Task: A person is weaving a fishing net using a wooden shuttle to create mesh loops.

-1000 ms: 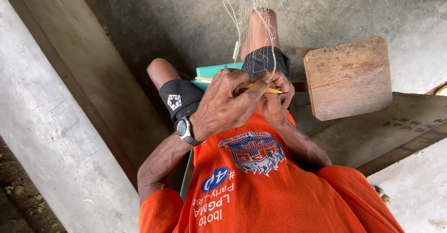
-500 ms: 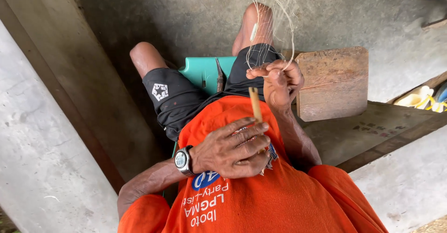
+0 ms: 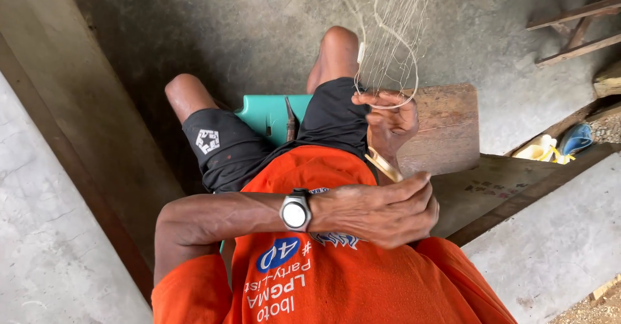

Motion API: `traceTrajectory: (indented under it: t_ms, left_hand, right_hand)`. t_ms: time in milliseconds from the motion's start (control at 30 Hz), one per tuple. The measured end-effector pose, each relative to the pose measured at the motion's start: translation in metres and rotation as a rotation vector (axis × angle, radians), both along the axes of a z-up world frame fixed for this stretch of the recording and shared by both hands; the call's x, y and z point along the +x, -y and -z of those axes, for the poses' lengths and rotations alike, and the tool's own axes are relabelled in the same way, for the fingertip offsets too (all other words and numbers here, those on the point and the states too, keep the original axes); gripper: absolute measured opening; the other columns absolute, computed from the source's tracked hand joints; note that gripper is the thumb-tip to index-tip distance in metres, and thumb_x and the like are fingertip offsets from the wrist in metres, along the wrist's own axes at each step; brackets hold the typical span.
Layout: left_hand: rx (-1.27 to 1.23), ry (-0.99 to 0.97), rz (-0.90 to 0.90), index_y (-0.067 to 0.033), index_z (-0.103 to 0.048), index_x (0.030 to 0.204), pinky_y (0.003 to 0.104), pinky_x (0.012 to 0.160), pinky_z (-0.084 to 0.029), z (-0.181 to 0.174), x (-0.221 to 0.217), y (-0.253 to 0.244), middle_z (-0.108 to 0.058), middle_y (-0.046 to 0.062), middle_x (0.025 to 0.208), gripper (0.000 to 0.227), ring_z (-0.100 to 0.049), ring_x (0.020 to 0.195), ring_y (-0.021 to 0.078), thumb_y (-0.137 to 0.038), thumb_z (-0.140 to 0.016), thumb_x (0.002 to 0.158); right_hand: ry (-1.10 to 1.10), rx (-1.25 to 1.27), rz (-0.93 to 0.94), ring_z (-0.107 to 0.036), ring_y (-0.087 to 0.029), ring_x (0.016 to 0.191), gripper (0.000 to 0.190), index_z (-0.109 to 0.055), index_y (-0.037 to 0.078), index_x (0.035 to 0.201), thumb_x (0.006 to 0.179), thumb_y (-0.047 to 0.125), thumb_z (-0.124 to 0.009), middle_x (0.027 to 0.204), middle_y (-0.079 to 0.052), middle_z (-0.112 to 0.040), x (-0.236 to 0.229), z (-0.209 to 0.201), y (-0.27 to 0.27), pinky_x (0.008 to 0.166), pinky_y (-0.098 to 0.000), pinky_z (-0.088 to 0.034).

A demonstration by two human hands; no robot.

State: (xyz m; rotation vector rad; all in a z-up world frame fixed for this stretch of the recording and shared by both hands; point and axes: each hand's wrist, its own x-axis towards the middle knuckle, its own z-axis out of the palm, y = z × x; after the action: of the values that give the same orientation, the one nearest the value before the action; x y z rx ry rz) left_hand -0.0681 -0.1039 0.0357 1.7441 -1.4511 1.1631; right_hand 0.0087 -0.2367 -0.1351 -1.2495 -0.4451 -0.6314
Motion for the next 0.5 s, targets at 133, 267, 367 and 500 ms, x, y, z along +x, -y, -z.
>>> traceTrajectory:
  t_ms: [133,267,367,500]
  left_hand:
    - [0.221,-0.148,-0.049,-0.0133,-0.067,0.093,0.048,0.106,-0.053,-0.012,0.006,-0.008,-0.063,0.008,0.093,0.011,-0.068,0.102,0.0273,-0.022,-0.072,0.097]
    - [0.304,-0.312,-0.198,-0.0122,-0.065,0.09,0.045,0.086,-0.048,-0.013,0.027,-0.039,-0.06,0.009,0.083,0.006,-0.058,0.086,0.0274,-0.007,-0.069,0.092]
    - [0.35,-0.226,-0.39,-0.0111,-0.072,0.09,0.05,0.087,-0.048,0.007,0.046,-0.052,-0.056,0.01,0.075,0.008,-0.055,0.079,0.0288,-0.006,-0.074,0.085]
    - [0.295,-0.159,-0.467,-0.006,-0.069,0.101,0.045,0.076,-0.051,0.009,0.066,-0.053,-0.054,0.011,0.079,0.016,-0.054,0.07,0.0266,0.001,-0.058,0.091]
  right_hand:
    - [-0.053,0.193,0.148,-0.076,-0.045,0.081,0.029,-0.054,-0.01,0.105,0.106,0.018,-0.059,0.089,-0.029,-0.068,-0.004,-0.003,-0.001,0.066,-0.0531,-0.066]
    - [-0.261,0.278,0.247,-0.078,-0.036,0.075,0.028,-0.059,-0.007,0.097,0.103,0.02,-0.062,0.074,-0.022,-0.069,-0.017,-0.045,-0.015,0.063,-0.0452,-0.067]
    - [-0.323,0.023,0.338,-0.078,-0.037,0.071,0.028,-0.061,-0.007,0.096,0.102,0.019,-0.064,0.075,-0.027,-0.071,-0.025,-0.053,-0.016,0.063,-0.0443,-0.065]
    - [-0.227,-0.024,0.467,-0.075,-0.029,0.059,0.024,-0.066,-0.01,0.09,0.097,0.013,-0.069,0.065,-0.027,-0.069,-0.02,-0.026,-0.003,0.055,-0.0347,-0.061]
